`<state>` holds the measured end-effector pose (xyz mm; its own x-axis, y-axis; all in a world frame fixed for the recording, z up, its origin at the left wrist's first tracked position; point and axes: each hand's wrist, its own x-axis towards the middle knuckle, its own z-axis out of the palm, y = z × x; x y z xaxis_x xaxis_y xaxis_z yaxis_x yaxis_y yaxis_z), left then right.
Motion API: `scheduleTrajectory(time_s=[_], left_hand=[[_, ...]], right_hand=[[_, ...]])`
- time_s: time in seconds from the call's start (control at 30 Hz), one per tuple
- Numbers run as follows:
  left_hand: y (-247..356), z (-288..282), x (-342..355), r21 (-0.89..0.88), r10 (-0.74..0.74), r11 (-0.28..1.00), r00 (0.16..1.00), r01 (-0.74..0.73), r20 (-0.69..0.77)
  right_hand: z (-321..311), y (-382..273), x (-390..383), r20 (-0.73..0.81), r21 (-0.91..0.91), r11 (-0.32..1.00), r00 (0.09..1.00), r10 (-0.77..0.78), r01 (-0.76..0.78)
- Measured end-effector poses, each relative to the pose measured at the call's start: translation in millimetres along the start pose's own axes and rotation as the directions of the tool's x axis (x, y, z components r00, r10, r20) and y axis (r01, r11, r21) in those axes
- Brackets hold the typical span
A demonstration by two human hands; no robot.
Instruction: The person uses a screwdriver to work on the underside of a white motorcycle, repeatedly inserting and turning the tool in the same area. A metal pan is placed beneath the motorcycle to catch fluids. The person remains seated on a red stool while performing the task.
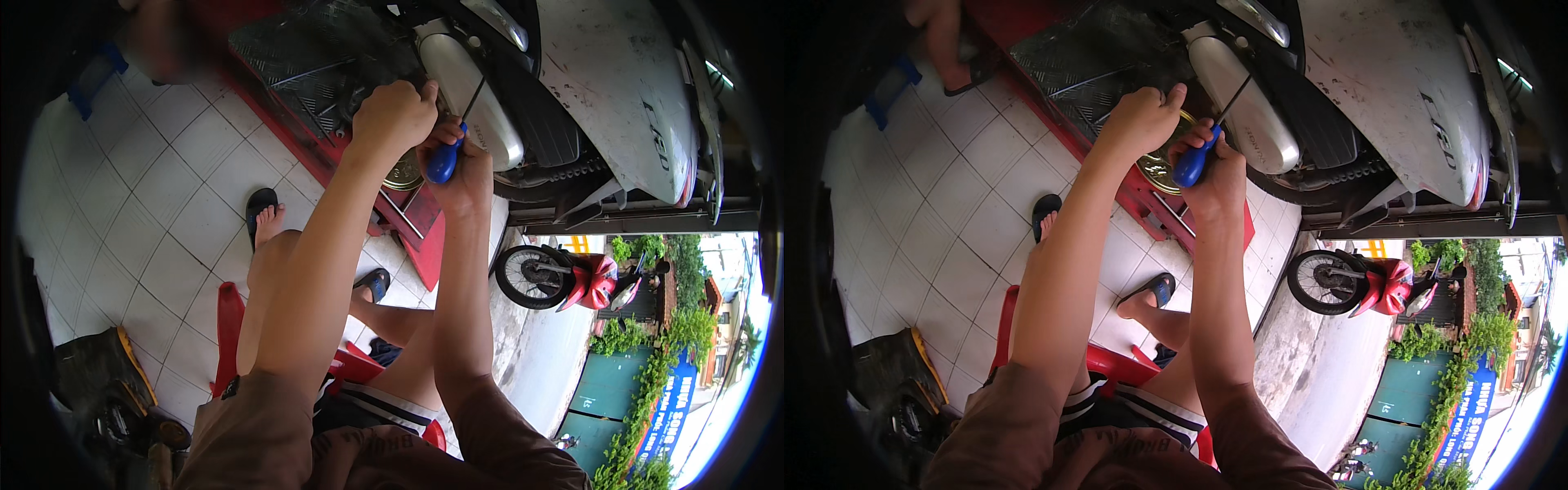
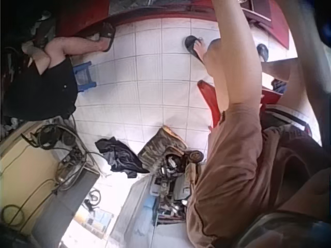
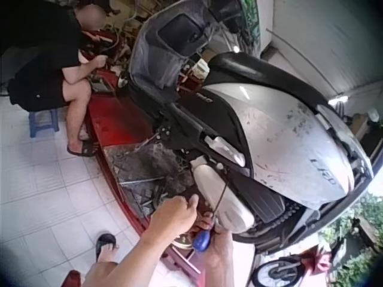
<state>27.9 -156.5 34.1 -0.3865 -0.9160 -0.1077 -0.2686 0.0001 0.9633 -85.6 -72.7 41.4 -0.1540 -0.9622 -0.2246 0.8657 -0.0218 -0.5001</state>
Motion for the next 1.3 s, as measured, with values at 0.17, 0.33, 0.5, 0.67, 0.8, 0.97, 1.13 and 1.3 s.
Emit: scheduleTrajectory(time_s=[0.17, 0.33, 0.5, 0.67, 0.8, 0.97, 1.13, 1.3], left_hand=[[-17, -25, -60, -0.328, 0.013, 0.938, 0.938, 0.109, 0.346], [-16, -16, -71, -0.719, 0.079, 0.674, 0.952, 0.168, 0.297], [-1, -9, -74, -0.701, 0.103, 0.7, 0.991, -0.136, -0.09], [-1, -17, -74, -0.047, 0.411, 0.873, 0.782, -0.486, -0.468], [-3, -17, -68, 0.162, 0.607, 0.769, 0.627, -0.618, -0.488], [-5, -22, -66, -0.168, 0.469, 0.789, 0.756, -0.591, -0.457], [-14, -40, -69, -0.681, 0.113, 0.723, 0.952, 0.119, 0.286], [-6, -34, -71, -0.808, 0.087, 0.578, 0.977, 0.112, 0.197]], right_hand=[[15, 15, 14, 0.042, -0.035, 0.999, 0.999, 0.006, -0.005], [9, 9, 14, 0.139, -0.171, 0.985, 0.99, -0.008, 0.032], [14, 1, 9, 0.021, -0.496, 0.855, 0.987, -0.16, 0.149], [24, 19, -1, -0.041, -0.484, 0.862, 0.98, -0.195, 0.151], [22, 22, 6, 0.008, -0.433, 0.89, 0.989, -0.151, 0.139], [25, 16, 10, -0.005, -0.411, 0.904, 0.991, -0.132, 0.118], [34, 20, 11, 0.087, -0.455, 0.872, 0.983, -0.159, 0.181], [13, -4, 15, 0.298, -0.367, 0.929, 0.939, 0.172, -0.053]])
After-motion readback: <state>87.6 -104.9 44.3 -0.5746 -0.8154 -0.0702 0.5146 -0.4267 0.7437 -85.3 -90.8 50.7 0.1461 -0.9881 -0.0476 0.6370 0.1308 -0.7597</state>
